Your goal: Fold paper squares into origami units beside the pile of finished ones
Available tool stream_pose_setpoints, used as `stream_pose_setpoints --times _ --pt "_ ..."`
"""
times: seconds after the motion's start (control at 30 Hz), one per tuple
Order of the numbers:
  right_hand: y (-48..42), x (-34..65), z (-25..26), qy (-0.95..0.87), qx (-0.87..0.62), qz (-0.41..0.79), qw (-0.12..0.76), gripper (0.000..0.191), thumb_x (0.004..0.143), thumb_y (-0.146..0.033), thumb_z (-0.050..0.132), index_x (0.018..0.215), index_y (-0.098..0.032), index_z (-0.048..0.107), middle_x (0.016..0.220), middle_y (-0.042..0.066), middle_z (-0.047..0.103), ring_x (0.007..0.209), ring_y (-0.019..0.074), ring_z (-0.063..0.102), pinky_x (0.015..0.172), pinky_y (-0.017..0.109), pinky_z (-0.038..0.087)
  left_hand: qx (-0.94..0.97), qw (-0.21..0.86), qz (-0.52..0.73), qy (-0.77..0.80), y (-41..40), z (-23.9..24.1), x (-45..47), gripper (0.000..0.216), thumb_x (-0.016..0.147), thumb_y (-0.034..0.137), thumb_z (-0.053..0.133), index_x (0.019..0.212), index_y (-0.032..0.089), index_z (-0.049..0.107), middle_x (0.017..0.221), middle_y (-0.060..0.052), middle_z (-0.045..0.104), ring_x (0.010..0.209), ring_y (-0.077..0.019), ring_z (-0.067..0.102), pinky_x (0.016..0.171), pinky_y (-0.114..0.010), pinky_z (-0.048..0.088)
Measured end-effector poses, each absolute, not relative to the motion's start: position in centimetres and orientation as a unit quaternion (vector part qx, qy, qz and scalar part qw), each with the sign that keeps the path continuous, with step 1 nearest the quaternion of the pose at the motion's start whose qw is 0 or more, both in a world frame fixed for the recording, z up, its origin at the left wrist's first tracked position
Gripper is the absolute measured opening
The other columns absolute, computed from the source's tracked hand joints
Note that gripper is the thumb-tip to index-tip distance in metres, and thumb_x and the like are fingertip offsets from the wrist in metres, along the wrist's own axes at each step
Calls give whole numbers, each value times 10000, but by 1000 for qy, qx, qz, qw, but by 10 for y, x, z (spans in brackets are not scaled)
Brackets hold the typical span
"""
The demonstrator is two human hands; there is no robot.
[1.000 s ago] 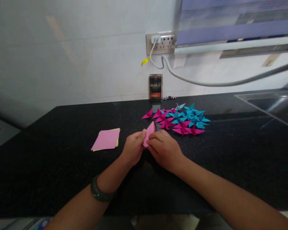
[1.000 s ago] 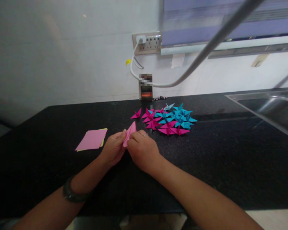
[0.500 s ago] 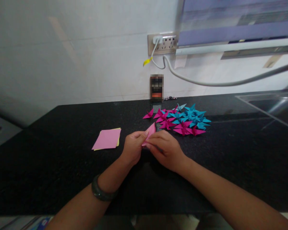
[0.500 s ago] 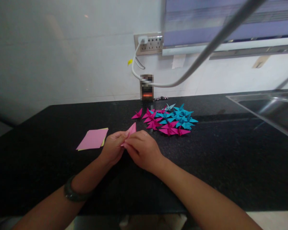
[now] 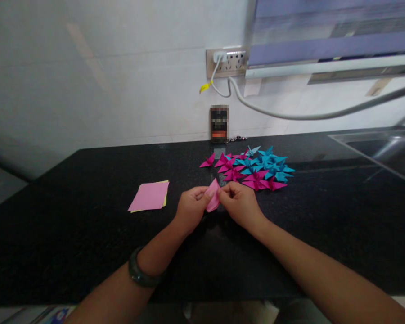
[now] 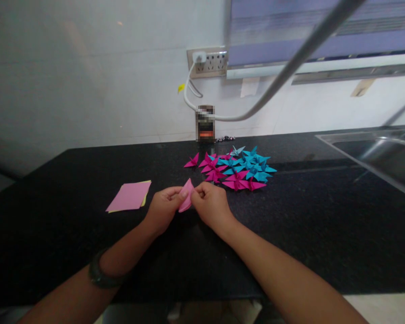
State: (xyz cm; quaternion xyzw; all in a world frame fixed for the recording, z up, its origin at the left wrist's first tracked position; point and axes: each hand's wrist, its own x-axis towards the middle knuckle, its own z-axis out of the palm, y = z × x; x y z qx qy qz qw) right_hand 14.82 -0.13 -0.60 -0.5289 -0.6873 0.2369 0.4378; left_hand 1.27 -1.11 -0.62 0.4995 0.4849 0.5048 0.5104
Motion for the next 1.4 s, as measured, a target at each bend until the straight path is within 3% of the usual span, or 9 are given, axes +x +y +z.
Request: stream_pose_setpoints --times 0.27,0.33,0.43,0.53,0.63,1.0,1.27,1.4 --pt "-6 144 -4 -764 -498 79 403 197 739 -213 503 570 -148 580 547 24 577 514 107 509 529 221 359 531 449 488 528 -11 -10 11 284 671 377 620 723 103 673 634 -38 649 559 -128 553 517 -219 404" --pt "-6 143 -5 -754 -489 125 421 180 750 -228 504 623 -150 604 581 29 595 541 113 524 541 223 375 524 441 502 528 -11 -10 11 272 670 373 621 703 108 670 591 -19 628 521 -110 526 493 -206 384" --pt "-2 143 -7 -700 -463 287 461 187 776 -270 487 705 -153 614 614 25 604 557 111 535 533 218 404 510 438 519 529 -10 -10 11 251 669 360 626 665 111 663 524 10 579 470 -82 474 457 -190 345" --pt "4 143 -8 -615 -428 456 479 152 737 -285 533 751 -144 589 580 -3 571 503 95 513 492 215 416 472 487 529 510 -9 -10 11 242 669 356 630 659 115 655 529 10 577 484 -90 491 482 -202 375" --pt "6 142 -8 -554 -417 537 481 169 679 -283 591 765 -144 550 529 -45 515 442 74 474 446 204 407 429 549 537 476 -10 -10 12 226 664 347 639 666 121 648 545 8 584 504 -99 517 519 -223 418" --pt "2 144 -2 -567 -476 525 421 124 689 -259 575 711 -142 538 547 -43 504 421 58 444 371 176 395 441 561 531 457 -11 -14 13 206 662 312 653 648 107 628 561 2 586 500 -77 504 509 -203 412" --pt "10 159 -2 -608 -433 575 336 111 632 -220 636 661 -120 599 542 -26 554 475 68 491 471 197 421 547 521 443 484 -12 -8 10 277 631 372 667 679 143 519 457 59 505 354 -53 421 342 -163 320" --pt "10 159 0 -592 -435 565 376 196 658 -307 623 698 -117 601 566 -16 556 481 66 480 496 210 415 526 520 471 480 -10 -9 10 276 654 376 645 717 160 486 440 84 478 324 -50 407 319 -158 324"
